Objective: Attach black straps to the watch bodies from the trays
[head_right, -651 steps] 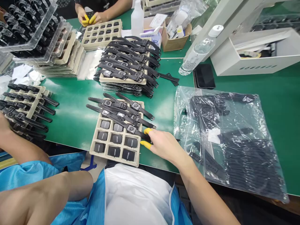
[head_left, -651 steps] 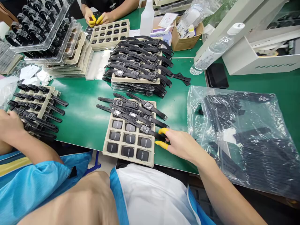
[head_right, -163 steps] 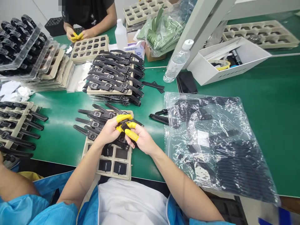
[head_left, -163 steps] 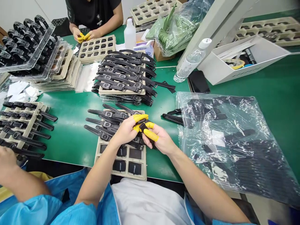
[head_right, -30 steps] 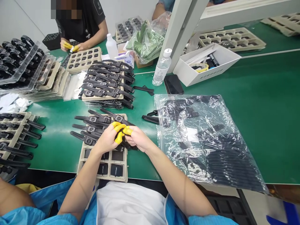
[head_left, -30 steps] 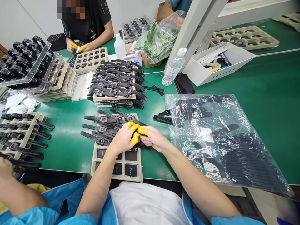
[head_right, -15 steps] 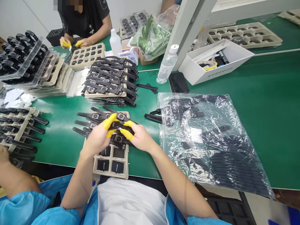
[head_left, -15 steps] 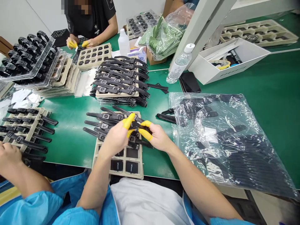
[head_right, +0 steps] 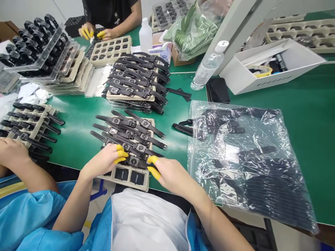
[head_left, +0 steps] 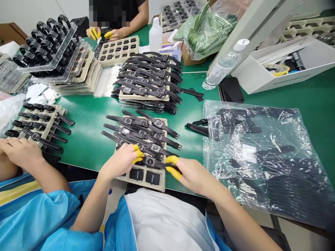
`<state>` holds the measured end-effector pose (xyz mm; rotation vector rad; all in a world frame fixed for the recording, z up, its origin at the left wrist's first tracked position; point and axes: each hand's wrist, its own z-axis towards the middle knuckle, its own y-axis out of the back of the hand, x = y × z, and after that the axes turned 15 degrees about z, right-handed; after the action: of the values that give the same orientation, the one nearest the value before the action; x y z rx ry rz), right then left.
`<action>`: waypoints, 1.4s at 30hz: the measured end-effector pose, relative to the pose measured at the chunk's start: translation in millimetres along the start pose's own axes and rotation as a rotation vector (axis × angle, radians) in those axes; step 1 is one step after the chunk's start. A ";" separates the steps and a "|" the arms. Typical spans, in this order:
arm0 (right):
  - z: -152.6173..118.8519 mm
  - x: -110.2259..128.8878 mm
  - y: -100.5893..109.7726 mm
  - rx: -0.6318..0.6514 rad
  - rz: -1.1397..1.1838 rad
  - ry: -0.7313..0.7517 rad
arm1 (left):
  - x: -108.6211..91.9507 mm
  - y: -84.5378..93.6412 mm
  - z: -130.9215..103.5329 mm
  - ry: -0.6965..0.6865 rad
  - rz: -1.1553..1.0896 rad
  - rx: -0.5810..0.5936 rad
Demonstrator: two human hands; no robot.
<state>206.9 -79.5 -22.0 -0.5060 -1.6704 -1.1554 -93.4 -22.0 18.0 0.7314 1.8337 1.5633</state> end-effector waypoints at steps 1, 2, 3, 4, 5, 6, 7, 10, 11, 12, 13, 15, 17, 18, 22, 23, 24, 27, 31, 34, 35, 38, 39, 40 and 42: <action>-9.4 -3.8 -5.2 -0.003 -0.018 -0.017 | -4.8 -6.9 1.1 -0.027 0.016 -0.001; -17.3 -8.3 -10.2 -0.015 -0.037 -0.032 | -8.7 -14.4 3.1 -0.040 0.039 -0.011; -23.7 -12.9 -14.7 -0.032 -0.057 -0.041 | -11.8 -22.1 5.7 -0.042 0.064 -0.031; -28.8 -16.9 -18.3 -0.048 -0.076 -0.043 | -14.1 -29.4 8.3 -0.037 0.088 -0.060; -32.7 -19.9 -20.7 -0.057 -0.093 -0.038 | -15.7 -35.9 10.4 -0.023 0.112 -0.100; -35.6 -21.8 -21.6 -0.063 -0.112 -0.029 | -16.9 -41.2 11.4 -0.002 0.134 -0.157; -37.7 -22.7 -20.9 -0.070 -0.131 -0.022 | -18.0 -45.2 10.9 0.026 0.157 -0.231; -38.9 -22.6 -9.2 -0.135 -0.189 -0.033 | -21.9 -48.4 -0.5 0.107 0.217 -0.411; -37.3 -23.2 -2.7 -0.181 -0.205 -0.046 | -23.7 -47.3 -6.9 0.118 0.233 -0.416; -34.4 -24.9 4.8 -0.237 -0.224 -0.056 | -25.8 -45.8 -13.7 0.120 0.249 -0.390; -30.4 -27.9 12.8 -0.298 -0.248 -0.065 | -28.1 -44.0 -20.2 0.120 0.269 -0.337; -19.3 -37.5 29.1 -0.425 -0.323 -0.079 | -33.2 -40.7 -30.0 0.133 0.316 -0.206; -6.1 -50.5 43.8 -0.525 -0.425 -0.098 | -38.3 -37.9 -33.6 0.155 0.356 -0.091; 0.2 -57.4 50.0 -0.551 -0.483 -0.112 | -40.4 -36.6 -33.2 0.163 0.365 -0.046; 17.0 -79.9 65.0 -0.553 -0.715 -0.198 | -43.8 -33.0 -26.2 0.161 0.374 0.028; 18.3 -83.3 66.7 -0.554 -0.753 -0.211 | -43.2 -33.4 -25.1 0.154 0.377 0.034; 18.7 -85.7 67.8 -0.556 -0.779 -0.218 | -42.1 -34.5 -24.4 0.145 0.380 0.034; 16.7 -88.5 69.0 -0.548 -0.800 -0.212 | -37.6 -41.9 -24.4 0.120 0.394 -0.017; 15.1 -88.7 71.1 -0.545 -0.788 -0.184 | -31.1 -48.7 -25.2 0.119 0.387 -0.151; 16.1 -90.2 75.8 -0.523 -0.749 -0.171 | -24.8 -41.1 -28.5 0.124 0.255 -0.193; 16.6 -90.4 77.5 -0.521 -0.724 -0.164 | -22.2 -36.0 -30.1 0.139 0.185 -0.209; 18.5 -85.9 80.3 -0.617 -0.540 -0.101 | -13.6 -17.5 -31.7 0.228 -0.050 -0.282; 19.7 -82.0 79.7 -0.679 -0.421 -0.086 | -11.2 -11.4 -29.3 0.260 -0.120 -0.327; 21.5 -76.9 78.2 -0.735 -0.267 -0.082 | -9.1 -5.8 -24.7 0.288 -0.189 -0.383; 27.4 -63.5 72.9 -0.812 0.071 -0.087 | -6.0 3.5 -8.1 0.345 -0.340 -0.538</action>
<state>275.5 -10.4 -46.9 -1.1161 -1.1808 -1.7622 -95.5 -31.2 23.0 -0.0970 1.5364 1.9011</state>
